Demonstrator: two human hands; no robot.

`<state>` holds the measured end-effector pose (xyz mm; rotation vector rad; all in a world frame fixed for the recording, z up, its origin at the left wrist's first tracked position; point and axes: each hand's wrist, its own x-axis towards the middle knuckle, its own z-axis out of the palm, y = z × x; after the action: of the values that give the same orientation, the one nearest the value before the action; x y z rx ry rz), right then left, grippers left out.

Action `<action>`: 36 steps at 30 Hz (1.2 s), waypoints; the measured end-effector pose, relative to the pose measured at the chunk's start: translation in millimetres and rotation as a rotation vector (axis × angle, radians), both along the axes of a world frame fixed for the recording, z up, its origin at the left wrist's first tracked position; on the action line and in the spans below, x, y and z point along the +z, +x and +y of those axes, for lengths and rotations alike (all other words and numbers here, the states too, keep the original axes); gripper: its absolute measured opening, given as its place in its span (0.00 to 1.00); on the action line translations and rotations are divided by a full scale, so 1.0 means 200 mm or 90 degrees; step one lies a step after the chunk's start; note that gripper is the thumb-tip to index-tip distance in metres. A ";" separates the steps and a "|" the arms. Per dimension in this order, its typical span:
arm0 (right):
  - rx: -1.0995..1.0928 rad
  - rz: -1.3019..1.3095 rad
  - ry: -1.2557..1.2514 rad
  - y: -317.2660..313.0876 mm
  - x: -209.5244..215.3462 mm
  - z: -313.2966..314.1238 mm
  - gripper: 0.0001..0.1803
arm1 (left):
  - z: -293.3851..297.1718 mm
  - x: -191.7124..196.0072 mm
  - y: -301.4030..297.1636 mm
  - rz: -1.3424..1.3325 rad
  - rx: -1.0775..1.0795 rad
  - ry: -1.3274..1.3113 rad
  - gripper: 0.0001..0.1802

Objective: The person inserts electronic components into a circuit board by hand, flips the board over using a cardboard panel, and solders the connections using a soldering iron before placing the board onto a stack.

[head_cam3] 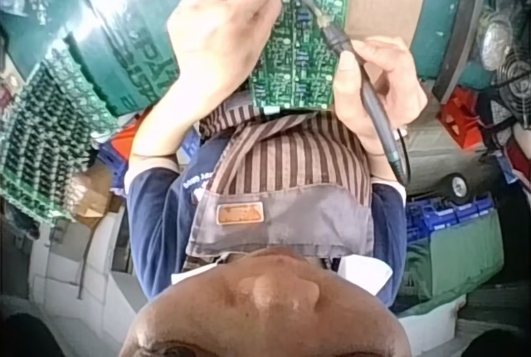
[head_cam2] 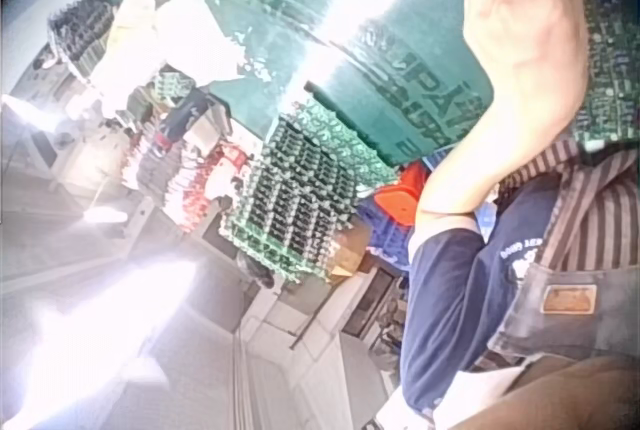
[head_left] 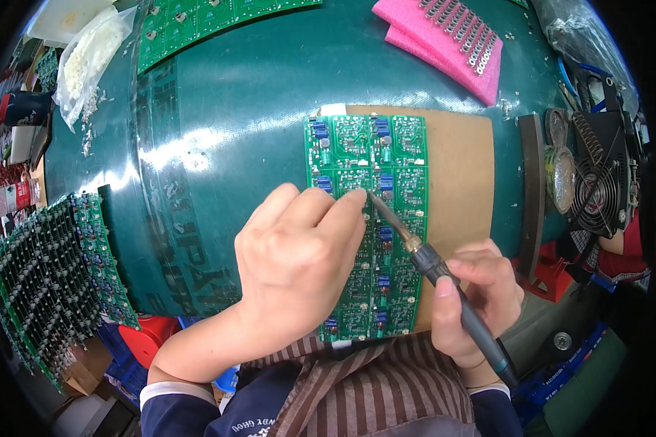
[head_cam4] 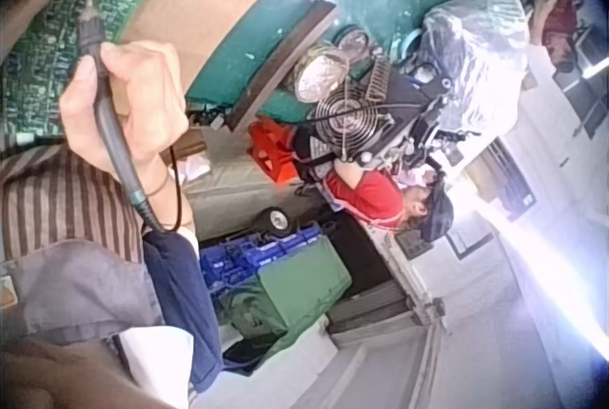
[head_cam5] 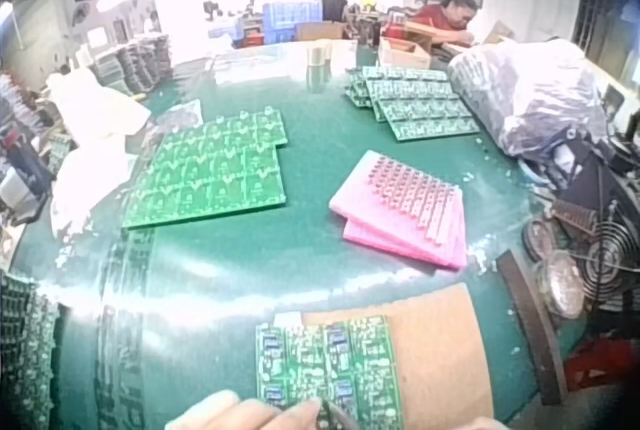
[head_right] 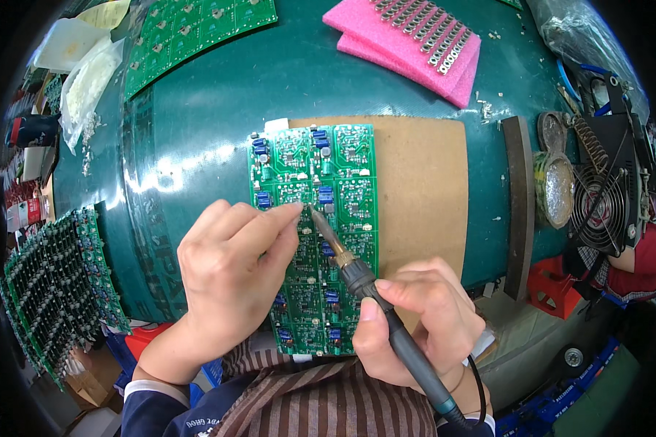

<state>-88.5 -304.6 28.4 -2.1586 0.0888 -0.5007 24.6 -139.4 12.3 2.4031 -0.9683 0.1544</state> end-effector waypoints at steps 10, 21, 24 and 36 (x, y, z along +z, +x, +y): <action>-0.018 -0.003 0.018 0.00 -0.02 0.02 0.11 | 0.00 0.01 -0.02 0.055 0.017 -0.014 0.11; -0.007 0.018 0.016 0.00 -0.01 0.02 0.12 | 0.00 0.06 -0.01 0.035 0.034 0.036 0.08; 0.001 0.016 0.008 0.00 -0.01 0.01 0.12 | 0.00 0.05 -0.01 0.044 0.036 0.022 0.08; -0.008 -0.026 0.004 -0.05 0.00 0.01 0.12 | 0.02 0.15 -0.03 0.094 -0.022 0.079 0.08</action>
<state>-98.1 -303.4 28.5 -2.1413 0.0811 -0.5496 17.7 -135.1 42.2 2.4679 -0.9748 -0.0963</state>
